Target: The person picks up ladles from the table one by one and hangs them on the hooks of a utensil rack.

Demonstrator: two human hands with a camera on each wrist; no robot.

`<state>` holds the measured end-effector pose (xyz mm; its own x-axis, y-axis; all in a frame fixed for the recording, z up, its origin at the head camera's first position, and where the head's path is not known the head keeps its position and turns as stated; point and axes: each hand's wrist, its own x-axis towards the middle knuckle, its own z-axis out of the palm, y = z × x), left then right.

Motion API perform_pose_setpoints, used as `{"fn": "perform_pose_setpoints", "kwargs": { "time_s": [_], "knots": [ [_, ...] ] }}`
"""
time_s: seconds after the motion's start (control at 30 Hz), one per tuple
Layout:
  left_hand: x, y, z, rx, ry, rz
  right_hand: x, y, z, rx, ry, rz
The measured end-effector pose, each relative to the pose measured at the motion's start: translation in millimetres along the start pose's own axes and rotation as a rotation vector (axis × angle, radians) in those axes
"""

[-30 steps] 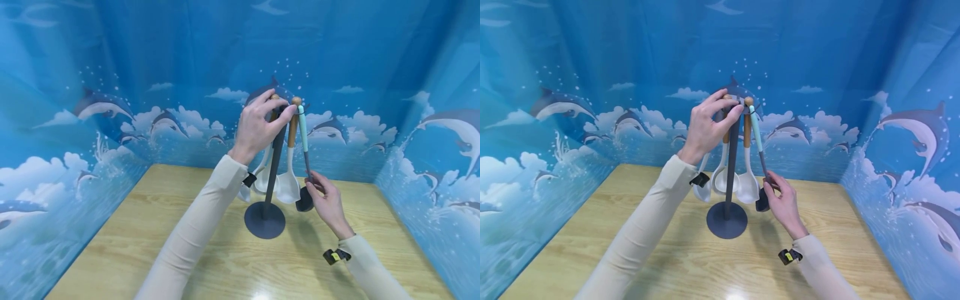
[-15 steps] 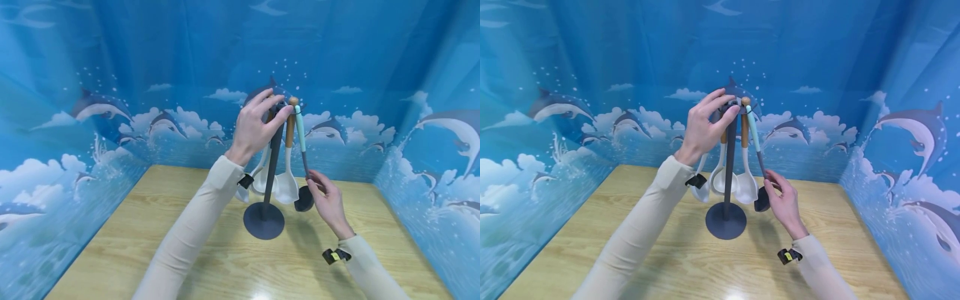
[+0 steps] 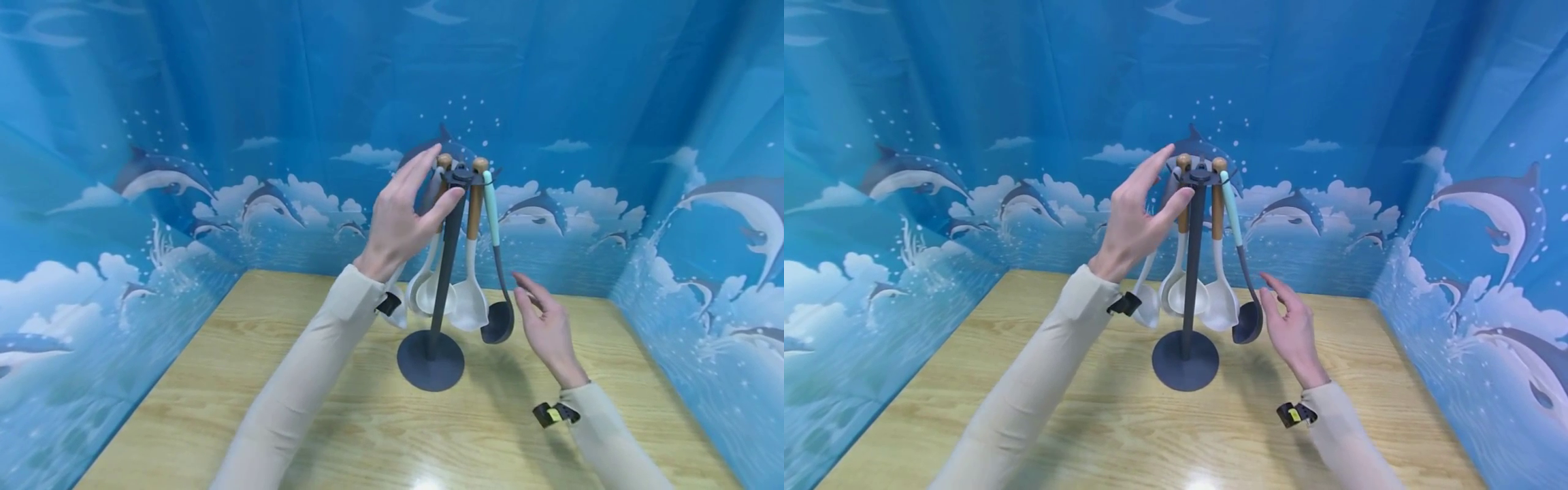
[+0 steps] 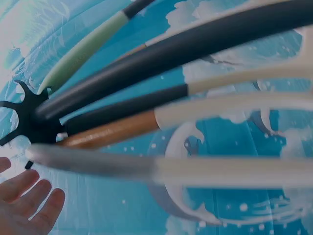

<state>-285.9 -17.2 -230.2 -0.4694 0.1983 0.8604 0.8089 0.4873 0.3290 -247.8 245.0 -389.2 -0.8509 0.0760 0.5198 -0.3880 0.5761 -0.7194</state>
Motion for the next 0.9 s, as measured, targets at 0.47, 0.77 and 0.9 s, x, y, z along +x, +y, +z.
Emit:
{"fn": "perform_pose_setpoints", "kwargs": {
  "time_s": [0.47, 0.77, 0.9],
  "knots": [
    [-52.9, -45.4, -25.2, 0.095, -0.069, -0.056, 2.3, 29, -24, -0.339, -0.115, 0.116],
    [-99.0, -70.8, -32.8, 0.216, -0.216, -0.1, -7.0, 52, -33, -0.444, -0.135, 0.069],
    [-115.0, -79.9, -36.5, 0.25, -0.235, -0.114, -12.6, 62, -36, -0.482, -0.13, 0.053]
  ]
}}
